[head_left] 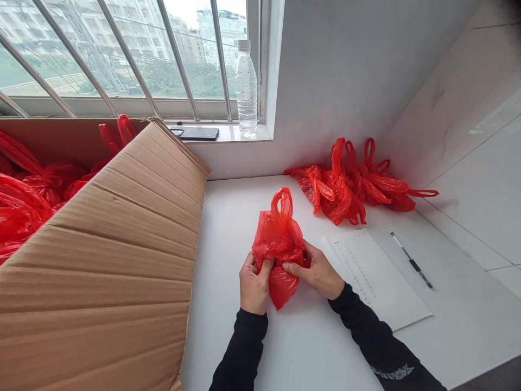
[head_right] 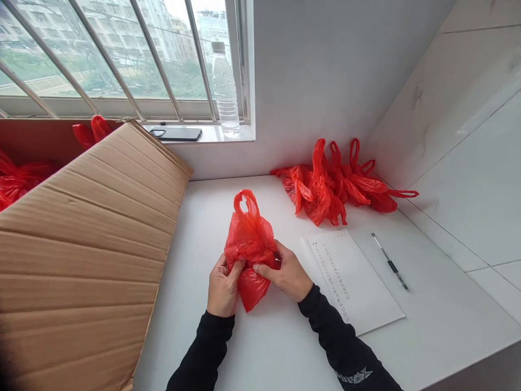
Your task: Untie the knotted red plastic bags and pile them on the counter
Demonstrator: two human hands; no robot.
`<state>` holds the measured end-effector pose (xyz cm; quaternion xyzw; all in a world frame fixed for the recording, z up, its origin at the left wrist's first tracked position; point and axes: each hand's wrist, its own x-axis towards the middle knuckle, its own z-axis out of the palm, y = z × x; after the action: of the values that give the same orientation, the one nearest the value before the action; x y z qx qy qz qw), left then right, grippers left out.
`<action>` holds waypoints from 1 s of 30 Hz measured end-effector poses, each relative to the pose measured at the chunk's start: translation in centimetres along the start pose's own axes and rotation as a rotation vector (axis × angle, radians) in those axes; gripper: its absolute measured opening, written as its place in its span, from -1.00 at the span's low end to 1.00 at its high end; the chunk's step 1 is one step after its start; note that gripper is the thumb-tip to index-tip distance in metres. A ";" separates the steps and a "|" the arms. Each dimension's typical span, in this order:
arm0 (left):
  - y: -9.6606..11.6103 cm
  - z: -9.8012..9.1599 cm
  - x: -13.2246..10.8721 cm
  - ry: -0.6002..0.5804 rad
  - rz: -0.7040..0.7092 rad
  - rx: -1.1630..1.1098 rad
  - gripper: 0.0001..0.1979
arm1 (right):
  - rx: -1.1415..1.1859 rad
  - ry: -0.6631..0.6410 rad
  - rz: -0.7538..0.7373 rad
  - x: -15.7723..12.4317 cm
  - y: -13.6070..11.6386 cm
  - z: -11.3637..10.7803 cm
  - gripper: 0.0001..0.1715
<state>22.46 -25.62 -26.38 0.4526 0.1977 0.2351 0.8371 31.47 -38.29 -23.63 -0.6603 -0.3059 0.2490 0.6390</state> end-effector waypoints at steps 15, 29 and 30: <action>0.4 -0.1 0.1 -0.090 -0.001 0.033 -0.68 | 0.066 0.048 -0.027 0.0 0.3 0.0 -0.81; 0.1 -0.2 0.1 0.025 -0.043 -0.007 -0.66 | 0.130 0.056 -0.005 0.1 0.3 0.4 -0.59; 0.4 -0.1 0.0 -0.005 -0.050 0.005 -0.66 | 0.123 0.073 0.003 0.1 0.3 0.4 -0.59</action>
<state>22.34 -25.39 -26.11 0.4502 0.2075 0.2126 0.8420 31.27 -37.93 -23.93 -0.6288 -0.2655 0.2441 0.6889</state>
